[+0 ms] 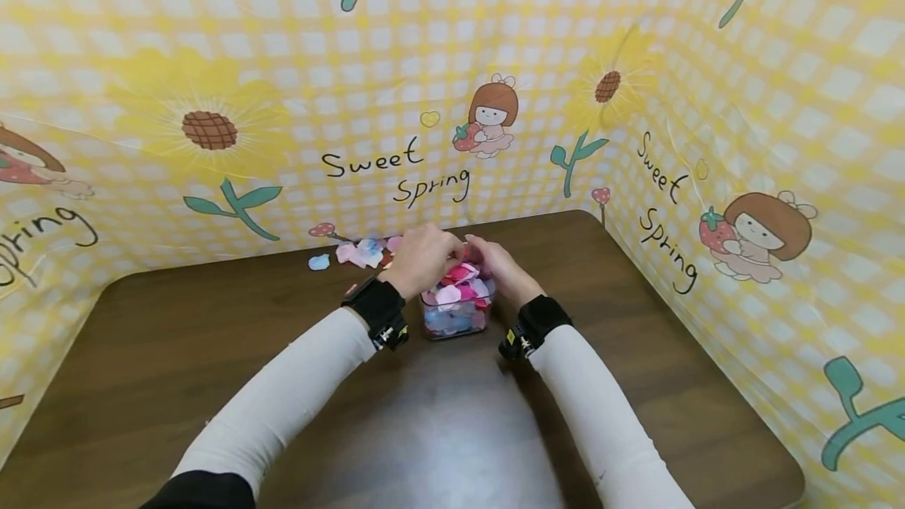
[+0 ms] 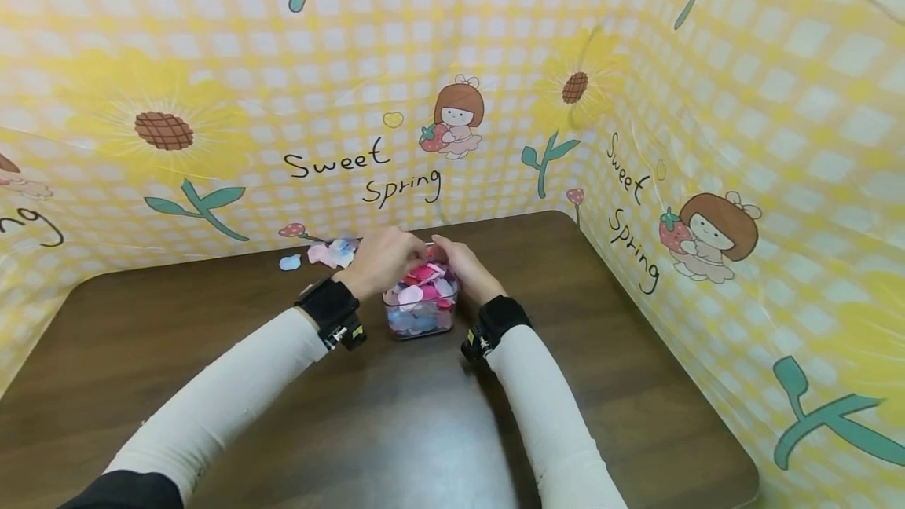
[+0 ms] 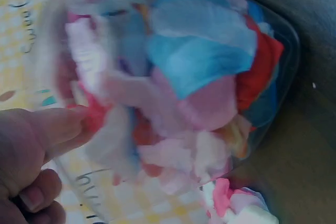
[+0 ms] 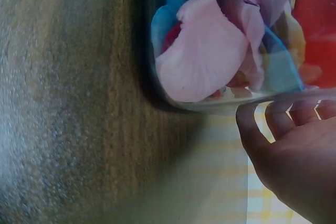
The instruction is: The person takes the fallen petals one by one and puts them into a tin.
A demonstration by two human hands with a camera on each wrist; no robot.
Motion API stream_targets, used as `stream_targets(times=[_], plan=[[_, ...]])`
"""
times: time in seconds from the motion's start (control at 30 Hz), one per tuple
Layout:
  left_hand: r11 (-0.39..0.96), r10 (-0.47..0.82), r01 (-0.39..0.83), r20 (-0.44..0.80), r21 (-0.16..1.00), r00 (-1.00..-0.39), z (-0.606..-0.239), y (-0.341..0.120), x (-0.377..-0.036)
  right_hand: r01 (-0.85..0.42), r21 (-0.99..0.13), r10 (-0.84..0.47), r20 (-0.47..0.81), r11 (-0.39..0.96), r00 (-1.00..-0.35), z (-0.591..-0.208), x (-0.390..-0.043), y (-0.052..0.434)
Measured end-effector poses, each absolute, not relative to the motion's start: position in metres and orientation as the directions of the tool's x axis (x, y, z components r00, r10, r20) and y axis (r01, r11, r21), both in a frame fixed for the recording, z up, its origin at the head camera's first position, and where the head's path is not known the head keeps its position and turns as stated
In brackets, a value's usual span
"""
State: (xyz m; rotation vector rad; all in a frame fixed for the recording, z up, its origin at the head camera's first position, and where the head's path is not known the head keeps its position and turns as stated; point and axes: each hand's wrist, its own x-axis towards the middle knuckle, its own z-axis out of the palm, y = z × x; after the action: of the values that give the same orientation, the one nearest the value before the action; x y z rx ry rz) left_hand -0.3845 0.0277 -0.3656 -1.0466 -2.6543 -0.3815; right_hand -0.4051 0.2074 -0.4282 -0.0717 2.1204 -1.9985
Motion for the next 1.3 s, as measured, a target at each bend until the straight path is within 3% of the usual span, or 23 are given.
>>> stream_targets(times=[0.13, 0.3, 0.47, 0.87, 1.1, 1.3], plan=[[0.713, 0.629, 0.683, 0.283, 0.161, -0.724, -0.369, 0.024, -0.384, 0.116, -0.988, -0.182, -0.134, 0.103, -0.974, -0.429, -0.406, 0.208], [0.659, 0.578, 0.691, 0.387, 0.298, -0.718, -0.350, 0.000, -0.379, 0.121, -0.982, -0.208, -0.149, 0.144, -0.967, -0.426, -0.405, 0.222], [0.706, 0.450, 0.600, 0.416, 0.376, -0.791, -0.352, -0.039, -0.381, 0.146, -0.973, -0.207, -0.183, 0.178, -0.961, -0.423, -0.402, 0.241], [0.870, 0.383, 0.399, 0.115, 0.288, -0.917, -0.430, -0.076, -0.392, 0.175, -0.966, -0.197, -0.213, 0.192, -0.957, -0.432, -0.399, 0.254], [0.873, 0.383, 0.395, 0.098, 0.288, -0.919, -0.446, -0.076, -0.394, 0.178, -0.963, -0.207, -0.220, 0.202, -0.953, -0.433, -0.398, 0.246], [0.864, 0.366, 0.380, 0.107, 0.331, -0.924, -0.434, -0.087, -0.396, 0.178, -0.965, -0.182, -0.213, 0.191, -0.960, -0.426, -0.401, 0.242]])
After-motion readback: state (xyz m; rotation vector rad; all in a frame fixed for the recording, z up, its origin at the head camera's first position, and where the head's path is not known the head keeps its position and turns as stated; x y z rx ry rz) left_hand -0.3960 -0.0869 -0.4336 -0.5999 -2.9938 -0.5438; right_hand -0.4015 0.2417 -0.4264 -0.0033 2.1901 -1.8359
